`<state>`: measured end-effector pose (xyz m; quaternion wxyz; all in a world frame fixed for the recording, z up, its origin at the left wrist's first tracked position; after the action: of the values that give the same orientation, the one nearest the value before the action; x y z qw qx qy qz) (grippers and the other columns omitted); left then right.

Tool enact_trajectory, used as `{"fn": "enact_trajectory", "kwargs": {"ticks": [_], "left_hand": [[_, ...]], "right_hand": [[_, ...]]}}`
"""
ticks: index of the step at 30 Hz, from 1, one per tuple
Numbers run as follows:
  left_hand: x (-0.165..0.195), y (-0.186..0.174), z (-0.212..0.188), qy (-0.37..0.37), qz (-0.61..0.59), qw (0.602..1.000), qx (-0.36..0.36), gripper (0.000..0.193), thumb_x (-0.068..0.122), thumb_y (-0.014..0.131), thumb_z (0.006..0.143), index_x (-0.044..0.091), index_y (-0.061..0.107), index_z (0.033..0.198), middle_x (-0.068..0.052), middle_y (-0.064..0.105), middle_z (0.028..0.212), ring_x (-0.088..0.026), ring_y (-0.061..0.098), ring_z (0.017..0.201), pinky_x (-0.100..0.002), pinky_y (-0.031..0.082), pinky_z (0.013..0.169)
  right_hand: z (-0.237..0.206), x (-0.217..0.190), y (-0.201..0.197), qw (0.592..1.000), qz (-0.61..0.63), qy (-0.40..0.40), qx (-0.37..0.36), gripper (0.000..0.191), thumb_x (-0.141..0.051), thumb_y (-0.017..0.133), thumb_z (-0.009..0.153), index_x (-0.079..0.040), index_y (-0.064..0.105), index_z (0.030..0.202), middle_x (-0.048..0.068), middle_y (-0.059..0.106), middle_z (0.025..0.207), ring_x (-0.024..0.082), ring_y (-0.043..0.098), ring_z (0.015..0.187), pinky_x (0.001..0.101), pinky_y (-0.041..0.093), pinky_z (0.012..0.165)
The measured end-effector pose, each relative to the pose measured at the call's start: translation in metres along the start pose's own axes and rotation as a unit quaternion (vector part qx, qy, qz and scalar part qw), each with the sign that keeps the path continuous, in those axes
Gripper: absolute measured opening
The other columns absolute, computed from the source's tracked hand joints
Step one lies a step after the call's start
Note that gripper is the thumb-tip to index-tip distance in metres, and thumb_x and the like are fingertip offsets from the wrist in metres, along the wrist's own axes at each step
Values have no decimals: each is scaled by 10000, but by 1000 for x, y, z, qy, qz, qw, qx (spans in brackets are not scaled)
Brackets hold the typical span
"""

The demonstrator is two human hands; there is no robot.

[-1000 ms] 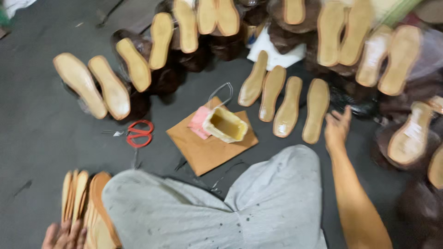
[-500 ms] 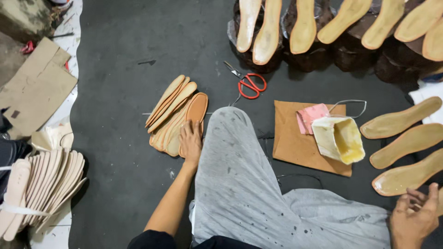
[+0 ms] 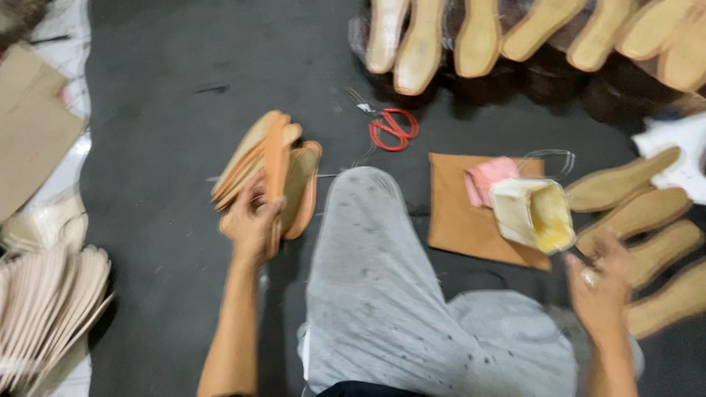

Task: The person sits on the floor and applies glue by hand from a container onto the underside of shoe insoles, spreading it over the surface with their fingers, then places the coated insole on the floor with other finished insoles and picks up the next one.

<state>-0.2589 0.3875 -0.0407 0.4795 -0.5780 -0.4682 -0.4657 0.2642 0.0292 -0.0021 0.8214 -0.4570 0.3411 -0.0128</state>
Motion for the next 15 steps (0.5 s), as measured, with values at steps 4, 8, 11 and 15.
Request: {"fn": "enact_trajectory", "kwargs": {"ticks": [4,8,11,15], "left_hand": [[78,41,-64,-23,-475,858,-195,863,144,568,899,83,184,1670,-134,374,1604,-393,415,1442,-305,531,706],[121,109,-112,-174,-695,631,-297,914,63,550,851,26,134,1665,-285,251,1659,-503,258,1534,-515,468,936],[127,149,-141,-246,-730,559,-307,921,98,564,796,6,201,1638,-277,254,1666,-477,227,1544,-617,214,1238],[116,181,-153,-272,-737,560,-263,808,106,557,842,55,307,1609,-165,354,1630,-395,261,1527,-644,60,1257]], "right_hand": [[32,-36,26,988,-126,-52,-79,456,-358,675,961,-91,693,1331,273,355,1621,468,307,1521,564,261,1257],[60,-55,51,975,-194,-83,-74,499,-510,629,936,-121,753,1222,282,215,1670,533,189,1499,589,192,1200],[68,-54,63,951,-270,-77,-131,509,-577,594,897,-166,806,1110,209,199,1668,511,158,1506,622,148,1168],[63,-40,49,954,-249,-17,-165,460,-516,555,1005,-153,839,997,118,282,1698,464,215,1575,578,198,1263]]}}
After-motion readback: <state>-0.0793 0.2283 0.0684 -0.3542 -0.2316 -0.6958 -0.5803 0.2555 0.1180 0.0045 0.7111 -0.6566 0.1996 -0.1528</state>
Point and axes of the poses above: each hand's wrist, its own z-axis towards the middle knuckle, its own y-axis out of the palm, x = y × z, the point moved 10 cm from there along z, towards the middle knuckle
